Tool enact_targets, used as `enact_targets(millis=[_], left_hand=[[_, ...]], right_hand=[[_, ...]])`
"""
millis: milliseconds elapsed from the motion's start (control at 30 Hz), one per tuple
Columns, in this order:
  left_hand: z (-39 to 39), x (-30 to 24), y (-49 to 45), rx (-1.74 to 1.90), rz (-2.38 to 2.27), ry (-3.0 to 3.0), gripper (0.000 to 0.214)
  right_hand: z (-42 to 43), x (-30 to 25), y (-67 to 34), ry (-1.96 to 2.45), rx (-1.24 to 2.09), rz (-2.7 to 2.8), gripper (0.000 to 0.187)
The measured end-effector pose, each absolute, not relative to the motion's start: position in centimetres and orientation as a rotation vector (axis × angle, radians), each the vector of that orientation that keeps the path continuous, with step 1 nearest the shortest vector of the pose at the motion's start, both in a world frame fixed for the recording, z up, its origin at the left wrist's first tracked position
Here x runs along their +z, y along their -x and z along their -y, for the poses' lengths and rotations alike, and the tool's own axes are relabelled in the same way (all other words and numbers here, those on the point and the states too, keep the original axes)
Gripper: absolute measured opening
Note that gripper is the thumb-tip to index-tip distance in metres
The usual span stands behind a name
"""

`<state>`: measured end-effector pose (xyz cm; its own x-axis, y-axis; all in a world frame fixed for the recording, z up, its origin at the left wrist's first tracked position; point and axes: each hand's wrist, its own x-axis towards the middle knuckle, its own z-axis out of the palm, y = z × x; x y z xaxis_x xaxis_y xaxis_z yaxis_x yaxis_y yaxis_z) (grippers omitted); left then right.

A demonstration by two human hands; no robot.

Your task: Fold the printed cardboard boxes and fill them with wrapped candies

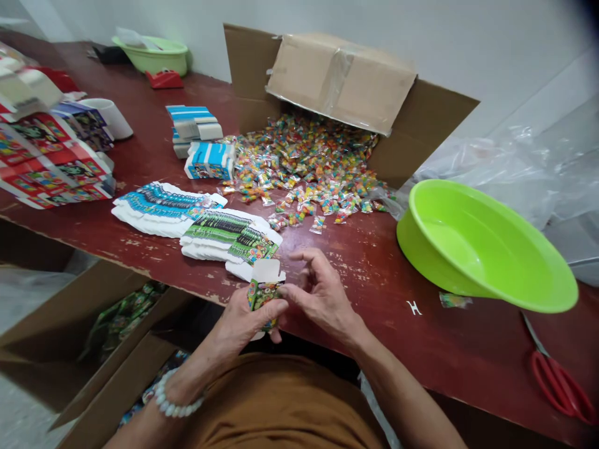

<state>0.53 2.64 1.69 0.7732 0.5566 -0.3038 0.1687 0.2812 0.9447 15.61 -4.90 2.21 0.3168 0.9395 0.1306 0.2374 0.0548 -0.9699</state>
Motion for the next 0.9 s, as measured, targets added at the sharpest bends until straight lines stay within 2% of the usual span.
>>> enact_targets(millis=[133,233,333,400,467,500,667,900], left_hand=[[-2.7,0.8,-0.6,0.329,-0.687,-1.294,0.035],[-2.6,0.6,-0.8,0.483,-0.75,-1.301,0.034],[-2.2,0.7,-0.8,0.686,-0.788,-1.203,0.06],[-1.7,0.8,-0.7,0.797,-0.796,-1.194,0.066],[-1.3,0.8,-0.5,0.861,-0.795,-1.219,0.064],[-1.2,0.8,-0.5,0.861,-0.795,-1.229,0.061],[-1.7,1.0,-0.2,0.739,-0.802,-1.205,0.04],[-2.6,0.8,0.2,0.619,-0.757,-1.175,0.027]], right_hand=[[4.9,1.6,-14.8,1.363,1.048,0.995,0.02],[4.7,1.6,-15.2,1.493,0.851,1.006,0.021],[4.8,1.2,-15.2,1.513,0.788,1.0,0.017],[4.8,0.6,-14.8,1.444,0.828,0.908,0.025],[4.7,-0.1,-14.2,1.354,0.847,0.79,0.039],[4.7,-0.3,-13.9,1.306,0.849,0.741,0.039],[4.4,-0.4,-13.9,1.226,0.885,0.682,0.022],[3.8,0.5,-16.0,1.185,1.153,0.609,0.03]])
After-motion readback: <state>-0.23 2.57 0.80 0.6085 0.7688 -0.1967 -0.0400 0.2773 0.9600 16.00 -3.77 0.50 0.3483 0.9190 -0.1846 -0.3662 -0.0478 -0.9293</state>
